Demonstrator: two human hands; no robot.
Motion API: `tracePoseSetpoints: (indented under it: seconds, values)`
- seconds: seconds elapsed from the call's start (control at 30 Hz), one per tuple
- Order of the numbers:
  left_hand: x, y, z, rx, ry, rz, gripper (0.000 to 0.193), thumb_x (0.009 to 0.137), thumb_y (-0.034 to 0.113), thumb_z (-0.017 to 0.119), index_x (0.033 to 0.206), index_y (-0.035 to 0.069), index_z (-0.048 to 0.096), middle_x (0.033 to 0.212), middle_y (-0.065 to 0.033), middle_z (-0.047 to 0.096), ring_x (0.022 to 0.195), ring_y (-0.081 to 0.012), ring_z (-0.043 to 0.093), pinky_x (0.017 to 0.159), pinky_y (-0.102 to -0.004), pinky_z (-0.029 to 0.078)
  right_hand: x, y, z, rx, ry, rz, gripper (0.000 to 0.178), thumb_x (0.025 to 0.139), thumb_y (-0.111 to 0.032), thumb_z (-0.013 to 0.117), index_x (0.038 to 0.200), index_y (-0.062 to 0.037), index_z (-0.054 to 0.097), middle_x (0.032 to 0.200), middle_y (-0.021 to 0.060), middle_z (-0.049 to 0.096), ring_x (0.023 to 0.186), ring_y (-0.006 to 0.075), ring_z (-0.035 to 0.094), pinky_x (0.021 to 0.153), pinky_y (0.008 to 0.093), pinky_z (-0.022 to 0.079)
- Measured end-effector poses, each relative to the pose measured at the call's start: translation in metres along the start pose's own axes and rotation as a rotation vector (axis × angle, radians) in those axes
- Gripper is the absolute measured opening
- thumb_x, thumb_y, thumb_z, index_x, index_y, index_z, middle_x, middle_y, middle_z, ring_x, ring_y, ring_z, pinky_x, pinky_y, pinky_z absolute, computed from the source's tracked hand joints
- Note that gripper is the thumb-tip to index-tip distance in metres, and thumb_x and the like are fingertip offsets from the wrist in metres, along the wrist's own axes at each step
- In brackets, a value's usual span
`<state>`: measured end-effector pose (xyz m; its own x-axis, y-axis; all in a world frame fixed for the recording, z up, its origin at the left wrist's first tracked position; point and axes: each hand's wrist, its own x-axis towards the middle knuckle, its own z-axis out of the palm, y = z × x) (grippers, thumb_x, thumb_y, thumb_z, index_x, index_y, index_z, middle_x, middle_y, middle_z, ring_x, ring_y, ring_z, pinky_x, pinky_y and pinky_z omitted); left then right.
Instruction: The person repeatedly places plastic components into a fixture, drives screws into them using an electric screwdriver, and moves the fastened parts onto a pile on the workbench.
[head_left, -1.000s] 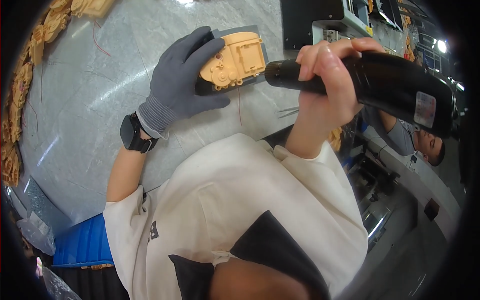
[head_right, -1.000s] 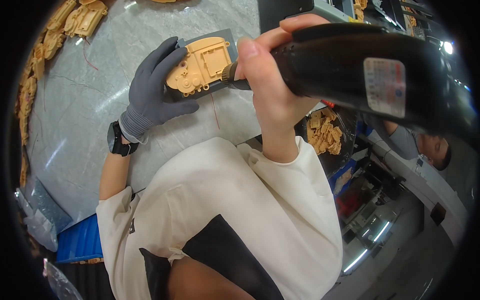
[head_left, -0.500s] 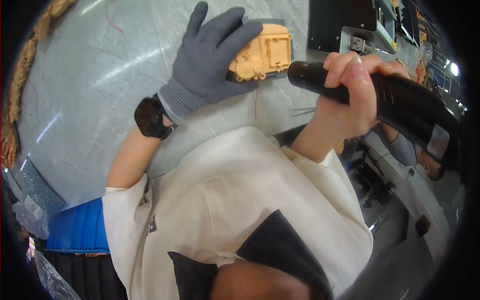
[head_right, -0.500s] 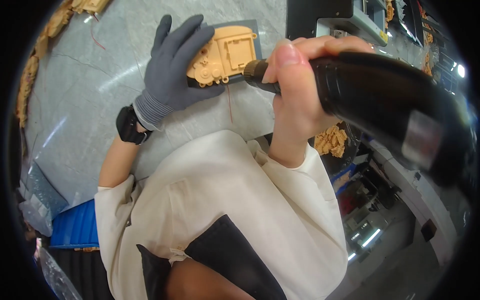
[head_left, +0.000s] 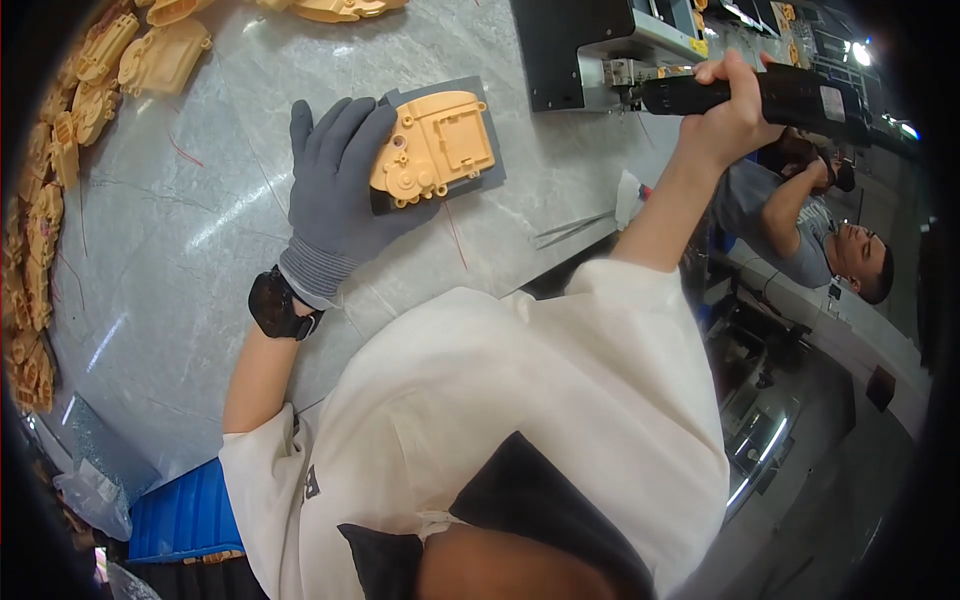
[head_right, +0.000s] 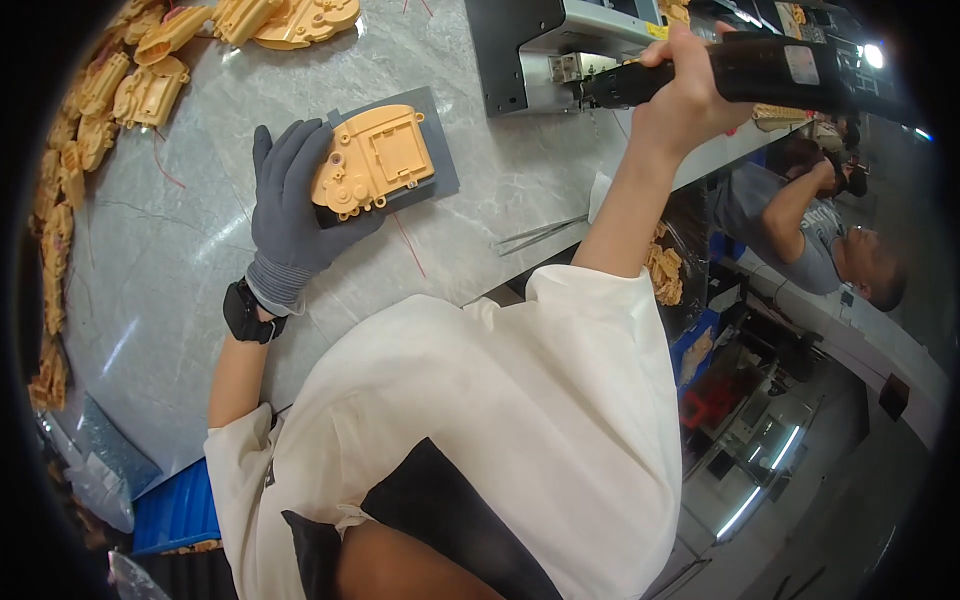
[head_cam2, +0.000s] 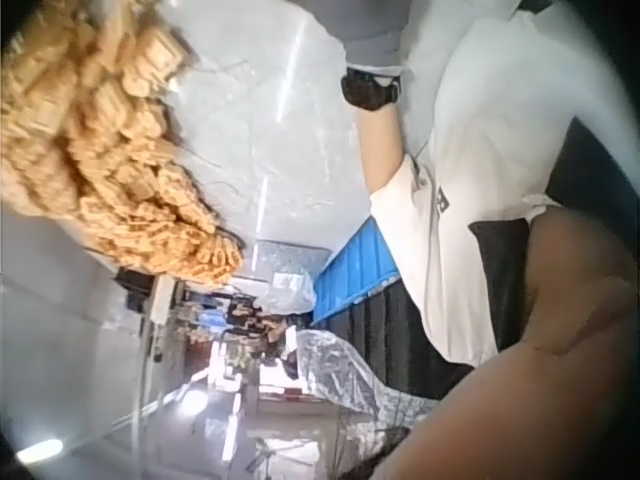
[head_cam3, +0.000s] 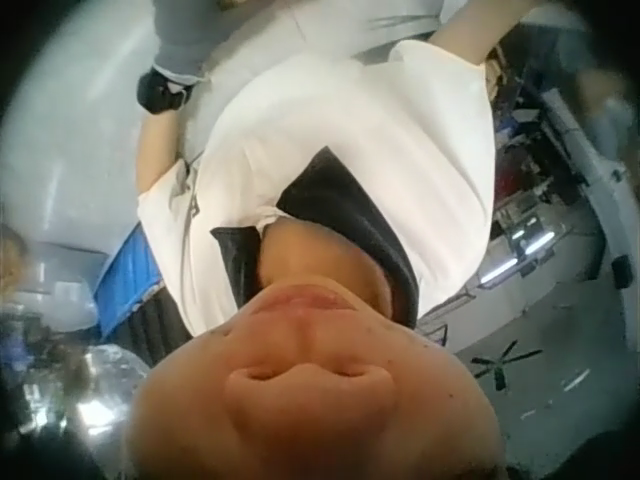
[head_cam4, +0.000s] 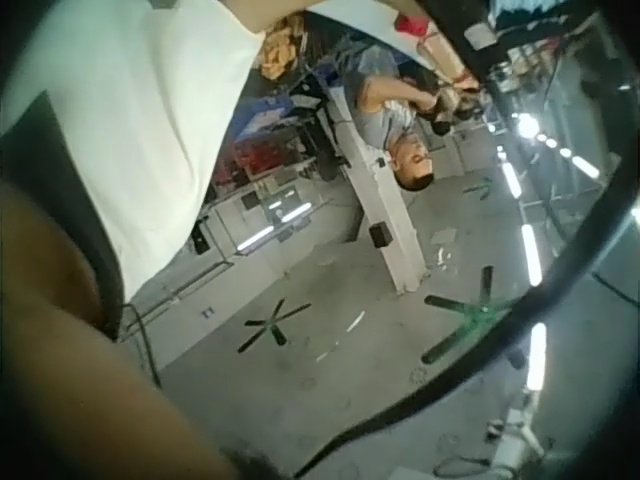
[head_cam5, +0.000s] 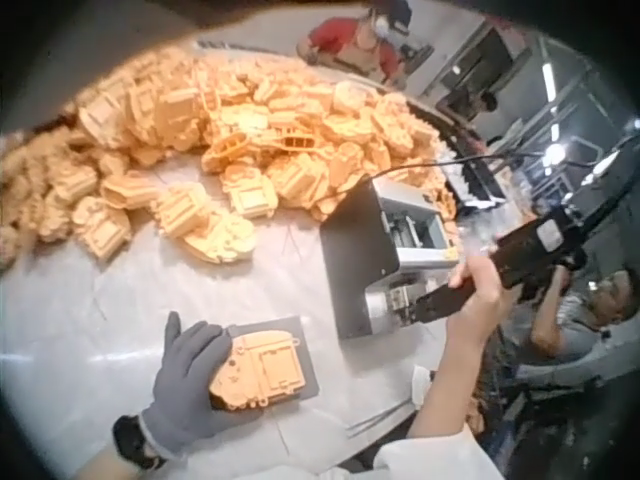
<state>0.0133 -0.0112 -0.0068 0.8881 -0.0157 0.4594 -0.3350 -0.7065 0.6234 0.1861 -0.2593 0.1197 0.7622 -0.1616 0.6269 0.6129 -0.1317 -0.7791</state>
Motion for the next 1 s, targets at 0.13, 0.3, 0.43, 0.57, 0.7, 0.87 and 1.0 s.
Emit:
tracePoseSetpoints:
  seconds: [0.13,0.3,0.43,0.57,0.7,0.87,1.0]
  values:
    - [0.003,0.005,-0.002,0.015,-0.011,-0.019,0.085,0.053,0.031,0.083,0.124,0.006,0.043,0.120,-0.0135,0.049,0.113,-0.0309,0.047,0.105,-0.0543,0.019,-0.009,-0.001,-0.018,0.149,-0.032,0.186,0.032,0.069,0.008,0.054,0.098,0.0042,0.042,0.057,0.0082,0.050,0.045,0.0176,0.049,0.052,0.0316,0.044]
    - [0.009,0.005,-0.002,0.112,-0.041,0.018,0.076,0.055,0.040,0.079,0.120,0.017,0.048,0.117,-0.0058,0.050,0.113,-0.0320,0.043,0.104,-0.0558,0.017,-0.091,-0.078,0.002,0.415,-0.174,0.217,0.045,0.074,-0.001,0.049,0.118,-0.0058,0.039,0.060,0.0056,0.046,0.046,0.0191,0.047,0.055,0.0375,0.043]
    - [0.007,0.006,-0.001,0.139,-0.077,0.031,0.076,0.057,0.042,0.078,0.123,0.024,0.047,0.118,-0.0047,0.050,0.109,-0.0321,0.046,0.101,-0.0583,0.021,-0.117,-0.094,0.036,0.636,-0.396,0.149,0.055,0.075,0.006,0.052,0.125,-0.0067,0.031,0.066,0.0086,0.052,0.051,0.0200,0.051,0.056,0.0374,0.045]
    - [0.003,0.003,-0.002,0.123,-0.083,0.039,0.075,0.057,0.041,0.077,0.124,0.024,0.047,0.119,-0.0039,0.050,0.107,-0.0309,0.048,0.099,-0.0587,0.025,-0.120,-0.094,0.049,0.481,-0.561,0.152,0.050,0.075,-0.002,0.050,0.123,-0.0105,0.038,0.063,0.0042,0.045,0.050,0.0175,0.046,0.060,0.0367,0.040]
    - [0.002,0.004,-0.002,0.085,-0.071,0.024,0.075,0.056,0.039,0.077,0.123,0.024,0.047,0.116,-0.0041,0.051,0.107,-0.0286,0.049,0.099,-0.0577,0.027,-0.130,-0.097,0.063,0.401,-0.503,0.141,0.046,0.074,-0.002,0.049,0.118,-0.0099,0.038,0.061,0.0055,0.045,0.048,0.0181,0.045,0.057,0.0369,0.041]
    - [-0.002,-0.002,0.001,0.103,-0.059,0.033,0.073,0.057,0.037,0.076,0.122,0.025,0.048,0.112,-0.0053,0.053,0.104,-0.0256,0.050,0.099,-0.0560,0.029,-0.130,-0.102,0.079,0.237,-0.477,0.204,0.041,0.073,-0.004,0.048,0.113,-0.0088,0.038,0.059,0.0062,0.044,0.045,0.0182,0.044,0.054,0.0376,0.042]
    - [-0.002,-0.003,0.003,0.085,-0.046,0.018,0.072,0.058,0.039,0.075,0.123,0.026,0.047,0.112,-0.0062,0.053,0.104,-0.0255,0.051,0.099,-0.0552,0.029,-0.128,-0.093,0.078,0.360,-0.457,0.178,0.039,0.074,-0.007,0.047,0.112,-0.0094,0.041,0.060,0.0048,0.042,0.046,0.0178,0.043,0.054,0.0374,0.040]
